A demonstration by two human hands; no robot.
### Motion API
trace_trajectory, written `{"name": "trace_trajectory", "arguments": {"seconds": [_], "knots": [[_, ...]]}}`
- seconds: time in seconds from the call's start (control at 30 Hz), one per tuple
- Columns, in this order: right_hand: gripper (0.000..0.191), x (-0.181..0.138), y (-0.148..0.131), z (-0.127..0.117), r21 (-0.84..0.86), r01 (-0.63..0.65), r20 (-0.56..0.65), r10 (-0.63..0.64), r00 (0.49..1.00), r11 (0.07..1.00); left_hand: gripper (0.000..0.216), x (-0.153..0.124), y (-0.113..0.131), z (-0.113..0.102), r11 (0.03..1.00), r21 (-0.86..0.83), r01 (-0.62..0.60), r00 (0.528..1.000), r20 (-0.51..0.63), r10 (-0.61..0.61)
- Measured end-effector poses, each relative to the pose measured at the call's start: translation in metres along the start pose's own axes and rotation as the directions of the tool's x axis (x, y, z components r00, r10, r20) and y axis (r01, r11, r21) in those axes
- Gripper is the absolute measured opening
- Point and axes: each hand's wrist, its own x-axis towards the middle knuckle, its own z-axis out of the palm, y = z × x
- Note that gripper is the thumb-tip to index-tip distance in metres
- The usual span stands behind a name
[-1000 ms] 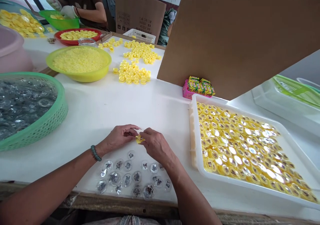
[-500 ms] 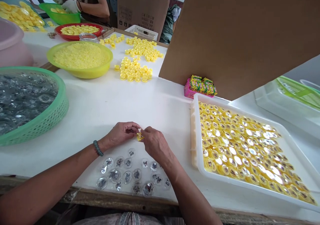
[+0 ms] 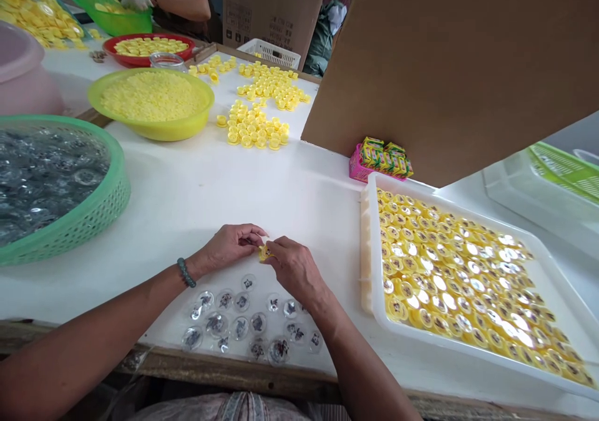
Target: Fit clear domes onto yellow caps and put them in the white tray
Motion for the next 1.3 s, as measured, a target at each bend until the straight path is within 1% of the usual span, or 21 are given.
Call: {"name": "trace_trajectory", "arguments": {"seconds": [0.1,0.17,0.27,0.37,0.53,0.67,0.77,0.83,0.9,1.03,1.07,1.2,1.3], "knots": [[0.016,0.001,0.002,-0.003,-0.022,0.068,0.037,-0.067,0.997,0.997,0.026,0.002,0.001,0.0,1.0,-0.009,0.007,1.0,0.019,-0.007],[0.014,0.003,0.003,-0.005,-0.057,0.094,0.072,-0.09,0.993,0.994,0.025,0.003,0.002,0.0,1.0,-0.005,0.02,1.0,0.019,-0.02],[0.012,0.006,0.002,-0.007,-0.114,0.108,0.119,-0.094,0.988,0.988,0.024,0.004,0.003,0.001,0.999,-0.003,0.041,0.999,0.019,-0.041],[0.01,0.009,0.0,-0.008,-0.127,0.094,0.144,-0.075,0.987,0.988,0.024,0.003,0.006,0.0,0.998,-0.014,0.068,0.997,0.03,-0.068],[0.012,0.011,-0.002,-0.01,-0.04,0.019,0.118,-0.014,0.993,0.999,0.03,-0.003,0.014,0.002,0.98,-0.135,0.147,0.987,0.083,-0.136],[0.012,0.011,-0.001,-0.01,0.074,-0.068,0.101,0.06,0.993,0.995,0.027,-0.004,0.016,0.01,0.955,-0.18,0.235,0.972,0.07,-0.225],[0.011,0.01,0.001,-0.007,0.13,-0.066,0.1,0.053,0.994,0.989,0.024,-0.001,0.015,0.012,0.904,-0.272,0.33,0.943,0.064,-0.325],[0.011,0.01,0.001,-0.005,0.117,-0.059,0.089,0.049,0.995,0.991,0.024,0.002,0.016,0.012,0.872,-0.297,0.39,0.919,0.074,-0.386],[0.012,0.01,0.0,-0.004,0.073,-0.062,0.08,0.056,0.995,0.995,0.026,0.003,0.019,0.011,0.856,-0.293,0.426,0.903,0.085,-0.42],[0.01,0.007,-0.006,-0.008,0.026,-0.068,0.124,0.064,0.99,0.997,0.03,0.001,0.026,0.012,0.862,-0.24,0.447,0.893,0.06,-0.446],[0.009,0.005,-0.007,-0.008,0.019,-0.068,0.119,0.065,0.991,0.998,0.031,-0.001,0.026,0.012,0.862,-0.228,0.453,0.89,0.049,-0.454],[0.017,-0.008,-0.009,-0.006,-0.065,-0.072,0.024,0.074,0.997,0.995,0.043,-0.002,0.019,0.014,0.856,-0.203,0.476,0.874,0.001,-0.486],[0.015,-0.021,-0.011,-0.01,-0.091,-0.12,0.029,0.123,0.992,0.989,0.052,-0.002,0.018,0.02,0.826,-0.205,0.525,0.849,0.059,-0.525]]}}
